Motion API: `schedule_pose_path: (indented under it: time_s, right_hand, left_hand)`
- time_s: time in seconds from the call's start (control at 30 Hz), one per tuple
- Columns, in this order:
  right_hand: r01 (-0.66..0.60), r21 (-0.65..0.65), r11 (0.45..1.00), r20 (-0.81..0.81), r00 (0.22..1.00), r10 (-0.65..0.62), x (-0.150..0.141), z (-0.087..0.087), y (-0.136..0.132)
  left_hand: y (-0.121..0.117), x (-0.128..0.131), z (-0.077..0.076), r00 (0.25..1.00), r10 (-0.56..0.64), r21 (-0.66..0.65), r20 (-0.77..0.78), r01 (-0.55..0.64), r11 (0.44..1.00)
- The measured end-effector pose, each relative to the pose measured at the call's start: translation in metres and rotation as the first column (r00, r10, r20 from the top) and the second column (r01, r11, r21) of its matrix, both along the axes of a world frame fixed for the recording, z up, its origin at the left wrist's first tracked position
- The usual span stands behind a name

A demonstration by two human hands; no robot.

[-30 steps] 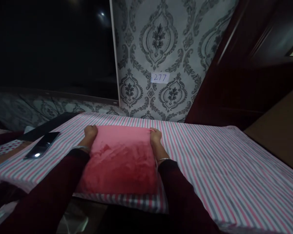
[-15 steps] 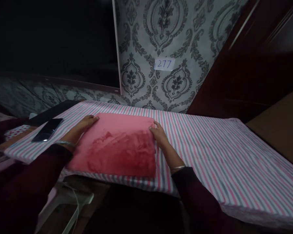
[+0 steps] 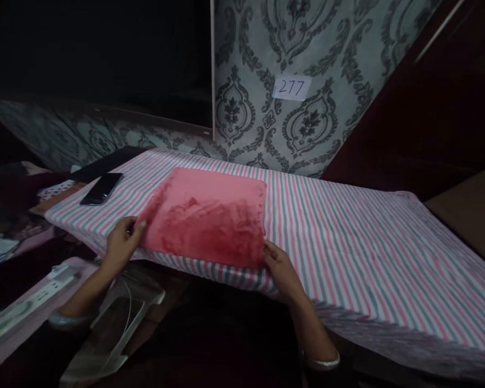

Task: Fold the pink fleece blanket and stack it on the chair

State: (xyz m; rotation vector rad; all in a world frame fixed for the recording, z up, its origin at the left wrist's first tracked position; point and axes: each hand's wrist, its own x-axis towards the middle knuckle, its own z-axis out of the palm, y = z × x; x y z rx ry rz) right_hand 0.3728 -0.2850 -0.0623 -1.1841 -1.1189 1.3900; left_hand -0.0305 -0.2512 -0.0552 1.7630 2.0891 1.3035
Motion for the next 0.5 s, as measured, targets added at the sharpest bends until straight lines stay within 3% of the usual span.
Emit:
schedule_pose_path:
  time_s: [0.1,0.2,0.3,0.5]
  right_hand:
    - [-0.119,0.001,0.993,0.000,0.993,0.119,0.002,0.003,-0.005]
    - [-0.157,0.019,0.987,0.048,0.987,0.156,0.000,0.004,-0.003]
    - [-0.145,0.042,0.989,0.096,0.985,0.140,-0.004,0.002,0.002]
    - [-0.033,0.113,0.993,0.118,0.993,0.019,0.007,-0.011,0.000]
  left_hand:
    - [-0.014,0.004,-0.013,0.996,0.048,0.031,0.074,-0.051,0.998]
    - [-0.021,0.006,-0.024,0.995,0.055,0.044,0.081,-0.058,0.997]
    - [-0.022,0.008,-0.026,0.996,0.056,0.040,0.070,-0.059,0.997]
    - [-0.018,0.001,-0.022,0.967,0.151,-0.014,0.206,-0.151,0.988]
